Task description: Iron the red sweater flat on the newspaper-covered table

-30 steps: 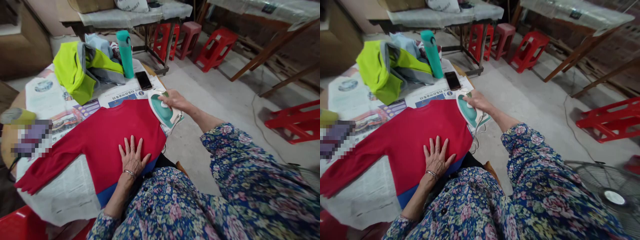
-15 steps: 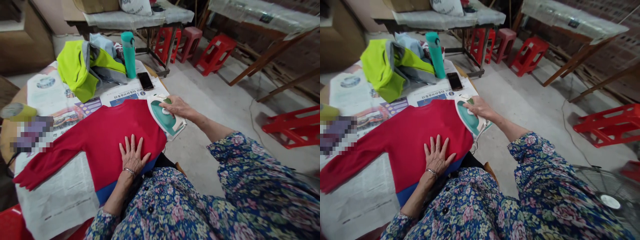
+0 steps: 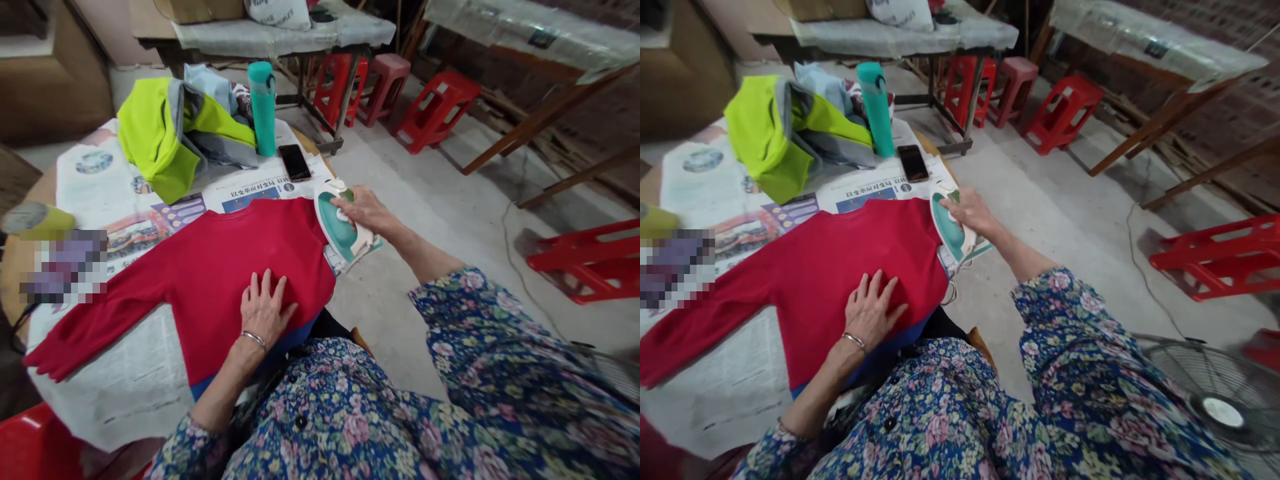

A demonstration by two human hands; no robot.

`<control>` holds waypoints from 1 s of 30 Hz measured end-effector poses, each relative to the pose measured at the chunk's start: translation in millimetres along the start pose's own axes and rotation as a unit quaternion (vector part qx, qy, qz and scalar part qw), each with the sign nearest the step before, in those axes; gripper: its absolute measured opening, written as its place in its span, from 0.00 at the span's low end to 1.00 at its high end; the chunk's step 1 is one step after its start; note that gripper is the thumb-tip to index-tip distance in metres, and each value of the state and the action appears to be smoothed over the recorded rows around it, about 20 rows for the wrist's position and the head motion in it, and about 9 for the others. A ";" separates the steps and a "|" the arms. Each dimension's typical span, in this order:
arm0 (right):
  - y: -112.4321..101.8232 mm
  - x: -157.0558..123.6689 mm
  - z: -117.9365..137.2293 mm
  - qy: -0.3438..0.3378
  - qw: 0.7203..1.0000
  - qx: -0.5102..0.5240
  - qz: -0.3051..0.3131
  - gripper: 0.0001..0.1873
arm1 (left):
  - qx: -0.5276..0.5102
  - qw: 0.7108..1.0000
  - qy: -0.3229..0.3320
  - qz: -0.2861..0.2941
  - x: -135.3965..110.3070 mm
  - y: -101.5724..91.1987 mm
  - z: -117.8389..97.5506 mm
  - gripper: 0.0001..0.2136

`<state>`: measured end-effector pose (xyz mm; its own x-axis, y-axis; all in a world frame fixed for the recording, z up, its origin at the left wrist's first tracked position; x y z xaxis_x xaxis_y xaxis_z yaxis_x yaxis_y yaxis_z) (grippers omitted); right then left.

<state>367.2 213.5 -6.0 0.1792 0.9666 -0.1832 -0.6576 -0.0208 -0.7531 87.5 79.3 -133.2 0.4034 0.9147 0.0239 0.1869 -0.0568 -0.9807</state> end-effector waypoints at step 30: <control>45.0 -42.6 5.6 -0.024 0.993 -0.029 0.111 0.15 | -0.188 0.973 0.127 0.032 327.5 -8.2 10.1 0.12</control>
<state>325.8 172.8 -28.5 -0.0022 0.9475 -0.3198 -0.6340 -0.2486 -0.7323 209.0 383.4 -119.3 0.6252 0.7782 0.0592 0.4494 -0.2970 -0.8425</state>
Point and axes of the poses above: each hand's wrist, its own x-axis towards the middle knuckle, its own y-axis out of the palm, z = x × y, the point moved 3 cm from there along x, towards the middle knuckle, and after that the axes turned 6 degrees about y, right-handed, at the moved point
